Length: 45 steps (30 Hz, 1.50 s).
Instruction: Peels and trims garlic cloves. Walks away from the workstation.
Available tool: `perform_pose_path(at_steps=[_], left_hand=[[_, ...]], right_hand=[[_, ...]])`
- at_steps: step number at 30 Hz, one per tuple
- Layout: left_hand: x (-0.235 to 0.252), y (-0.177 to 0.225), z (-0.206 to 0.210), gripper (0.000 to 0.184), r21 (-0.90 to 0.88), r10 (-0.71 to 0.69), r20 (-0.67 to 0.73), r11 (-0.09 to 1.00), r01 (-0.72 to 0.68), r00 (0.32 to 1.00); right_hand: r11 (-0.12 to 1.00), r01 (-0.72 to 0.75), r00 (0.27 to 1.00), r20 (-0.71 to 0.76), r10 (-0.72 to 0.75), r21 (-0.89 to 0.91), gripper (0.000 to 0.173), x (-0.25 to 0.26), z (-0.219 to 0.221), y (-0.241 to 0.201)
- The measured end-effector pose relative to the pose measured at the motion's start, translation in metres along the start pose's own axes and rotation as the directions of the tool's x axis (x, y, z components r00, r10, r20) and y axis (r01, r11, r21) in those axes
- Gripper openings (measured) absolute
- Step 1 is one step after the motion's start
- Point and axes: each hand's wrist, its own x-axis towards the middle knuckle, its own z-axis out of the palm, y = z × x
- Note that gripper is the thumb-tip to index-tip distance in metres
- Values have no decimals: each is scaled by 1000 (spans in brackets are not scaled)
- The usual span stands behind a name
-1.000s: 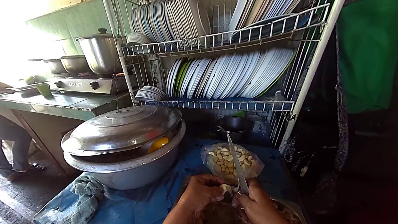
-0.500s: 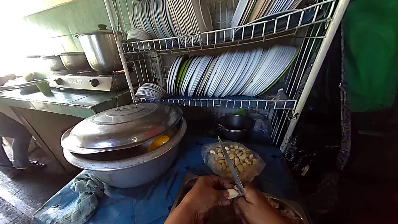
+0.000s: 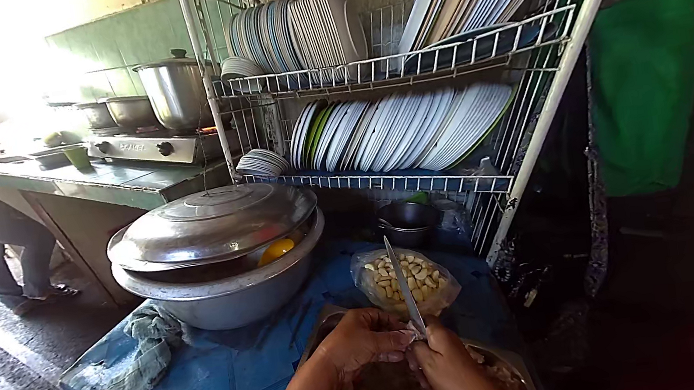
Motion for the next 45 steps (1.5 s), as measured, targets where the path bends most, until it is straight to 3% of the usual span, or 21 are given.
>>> perform_pose_path(at_steps=[5, 8, 13, 15, 17, 20, 25, 27, 29, 32, 34, 37, 41, 43, 45], left_hand=[[-1, 3, -8, 28, -54, 32, 26, 998, -31, 999], [-1, 3, -10, 23, -121, -21, -62, 993, 13, 998], [4, 4, -10, 20, -162, -89, -274, 986, 46, 958], [5, 3, -12, 24, -45, -59, -297, 998, 48, 953], [6, -2, -14, 26, 195, 33, -310, 980, 29, 950], [6, -8, -16, 30, 526, 137, -277, 850, 31, 951], [28, 30, -6, 32, 821, -74, -115, 555, 136, 991], [47, 48, 1, 36, 855, -101, -112, 497, 148, 989], [71, 59, 7, 39, 793, -73, -167, 583, 178, 983], [103, 59, 14, 38, 563, 22, -261, 815, 134, 965], [112, 53, 14, 34, 556, 110, -297, 828, 78, 949], [97, 46, 6, 30, 757, 222, -278, 649, 71, 934], [49, 44, -1, 27, 910, -23, -236, 347, 229, 972], [28, 39, 1, 26, 919, -111, -273, 263, 293, 956], [14, 33, 3, 25, 917, -93, -317, 224, 330, 944]], right_hand=[[992, 31, 995, -101, -19, 119, 18, 0, -3, 1], [989, 15, 994, -112, 1, 145, 20, 0, -4, 1], [968, -210, 960, 157, 231, -138, 25, -2, -7, -8], [955, -207, 948, 198, 249, -212, 23, -1, -7, -9], [967, -171, 962, 181, 206, -190, 23, -1, -8, -8], [993, -93, 990, 98, 100, -74, 26, -3, -12, -4], [978, 18, 1000, -24, -13, 209, 16, -6, -21, -2], [941, 82, 996, -56, -68, 327, 12, -9, -19, -3], [906, 137, 991, -61, -122, 401, 10, -13, -19, -4], [886, 208, 977, -58, -203, 414, 7, -15, -18, -3], [895, 239, 970, -56, -235, 377, 11, -13, -16, 1], [932, 223, 970, 32, -242, 284, 17, -9, -17, 6], [986, 88, 988, 113, -105, 144, 29, -8, -18, -2], [998, -5, 990, 139, -4, 64, 28, -5, -17, -3], [998, -62, 984, 168, 65, -24, 24, -2, -14, -4]])
